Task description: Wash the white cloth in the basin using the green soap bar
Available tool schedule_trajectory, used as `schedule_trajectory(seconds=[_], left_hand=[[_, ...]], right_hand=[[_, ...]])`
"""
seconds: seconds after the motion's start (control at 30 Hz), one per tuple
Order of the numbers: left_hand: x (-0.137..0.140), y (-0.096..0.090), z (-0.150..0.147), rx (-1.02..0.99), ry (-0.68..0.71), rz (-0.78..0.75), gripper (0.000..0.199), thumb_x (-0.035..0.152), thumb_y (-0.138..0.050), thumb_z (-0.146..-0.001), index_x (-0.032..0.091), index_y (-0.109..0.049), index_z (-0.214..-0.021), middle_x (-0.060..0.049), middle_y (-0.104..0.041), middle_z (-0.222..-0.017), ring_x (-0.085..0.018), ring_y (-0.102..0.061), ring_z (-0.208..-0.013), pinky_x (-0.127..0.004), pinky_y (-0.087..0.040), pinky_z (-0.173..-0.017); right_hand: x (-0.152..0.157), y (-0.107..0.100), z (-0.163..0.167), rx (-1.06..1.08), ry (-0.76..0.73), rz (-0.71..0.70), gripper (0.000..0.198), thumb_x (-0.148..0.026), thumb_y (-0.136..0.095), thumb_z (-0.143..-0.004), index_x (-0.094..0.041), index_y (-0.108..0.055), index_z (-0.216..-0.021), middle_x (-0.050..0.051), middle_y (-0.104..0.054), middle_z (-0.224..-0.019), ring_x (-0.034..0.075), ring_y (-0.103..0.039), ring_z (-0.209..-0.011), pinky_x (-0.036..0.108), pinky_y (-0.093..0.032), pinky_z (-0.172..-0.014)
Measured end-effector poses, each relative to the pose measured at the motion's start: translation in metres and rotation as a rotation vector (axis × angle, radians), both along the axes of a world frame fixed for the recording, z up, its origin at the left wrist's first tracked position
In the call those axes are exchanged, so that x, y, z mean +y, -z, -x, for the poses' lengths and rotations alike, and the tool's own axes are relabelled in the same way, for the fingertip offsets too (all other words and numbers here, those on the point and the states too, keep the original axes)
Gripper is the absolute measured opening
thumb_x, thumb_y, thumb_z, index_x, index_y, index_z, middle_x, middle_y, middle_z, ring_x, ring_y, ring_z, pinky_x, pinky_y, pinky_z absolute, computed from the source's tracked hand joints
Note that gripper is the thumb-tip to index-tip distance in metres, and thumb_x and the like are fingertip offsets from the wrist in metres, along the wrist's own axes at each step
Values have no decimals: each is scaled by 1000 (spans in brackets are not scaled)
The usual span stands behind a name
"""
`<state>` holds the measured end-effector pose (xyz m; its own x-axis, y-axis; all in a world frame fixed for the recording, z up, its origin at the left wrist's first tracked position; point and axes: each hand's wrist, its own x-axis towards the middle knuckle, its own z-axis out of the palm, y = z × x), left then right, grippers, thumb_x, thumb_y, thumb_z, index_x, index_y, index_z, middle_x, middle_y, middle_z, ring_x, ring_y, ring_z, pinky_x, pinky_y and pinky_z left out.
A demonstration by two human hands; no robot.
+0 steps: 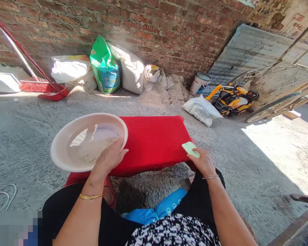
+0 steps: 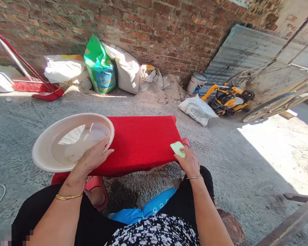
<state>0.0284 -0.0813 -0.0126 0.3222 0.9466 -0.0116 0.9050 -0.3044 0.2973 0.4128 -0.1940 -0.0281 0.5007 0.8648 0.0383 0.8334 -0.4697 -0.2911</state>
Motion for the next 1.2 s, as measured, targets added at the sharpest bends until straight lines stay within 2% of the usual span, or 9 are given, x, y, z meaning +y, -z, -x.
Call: schedule_trajectory(seconds=[0.2,0.27,0.43,0.5,0.6,0.77,0.87,1.07,1.2], left_hand=[[-5,-7,-2,65,15,-27,45,33,-52,-90,16,-44,-131,-14,-62,-123,-25,-59,-114,-34,-46,-93],[-7,-9,-3,82,17,-34,43,32,-52,-90,16,-46,-129,-13,-63,-120,-24,-60,-110,-33,-46,-91],[-12,-6,-5,119,8,-69,43,33,-51,-91,17,-44,-131,-13,-61,-124,-25,-59,-112,-33,-47,-88],[-14,-5,-6,145,-13,-70,44,33,-51,-90,17,-45,-131,-14,-60,-124,-26,-59,-112,-33,-47,-86],[-16,-6,-6,181,-36,-58,44,32,-51,-90,18,-45,-131,-15,-61,-122,-27,-58,-110,-34,-46,-87],[-20,-11,-3,188,-39,-45,42,30,-48,-91,19,-47,-131,-14,-62,-119,-28,-60,-106,-37,-45,-87],[-23,-10,-4,200,-44,-71,42,26,-41,-93,17,-47,-133,-16,-61,-122,-29,-61,-106,-41,-45,-89],[-25,-3,-7,177,-36,-103,39,18,-35,-92,13,-56,-124,-19,-64,-117,-29,-59,-109,-44,-46,-91],[-24,3,-6,149,-12,-99,42,12,-34,-90,12,-55,-126,-21,-60,-124,-32,-56,-116,-48,-45,-95]], right_hand=[[30,16,73,173,-321,-61,37,-48,-63,-76,-29,-66,-107,4,-58,-99,21,-59,-97,30,-44,-77],[30,22,64,184,-298,-30,38,-51,-62,-76,-29,-66,-108,4,-58,-100,22,-59,-96,31,-44,-77],[14,28,-7,75,-5,68,47,-58,-61,-73,-24,-68,-104,10,-61,-98,28,-60,-94,37,-45,-75],[13,24,-12,48,28,66,47,-59,-61,-73,-24,-68,-104,10,-61,-95,29,-60,-93,37,-45,-74],[26,16,29,59,-139,16,42,-54,-62,-75,-25,-68,-106,9,-59,-98,25,-59,-95,34,-44,-76],[68,8,149,64,-549,-12,32,-43,-64,-80,-26,-66,-107,5,-57,-101,20,-57,-93,27,-42,-72],[86,8,183,54,-630,12,33,-42,-66,-80,-27,-65,-109,5,-57,-101,19,-56,-94,26,-41,-71],[80,15,128,28,-384,122,37,-48,-63,-81,-29,-64,-112,4,-57,-100,19,-59,-89,26,-39,-67],[74,8,102,-6,-241,92,38,-51,-61,-81,-27,-66,-111,6,-56,-98,21,-59,-87,28,-39,-67]])
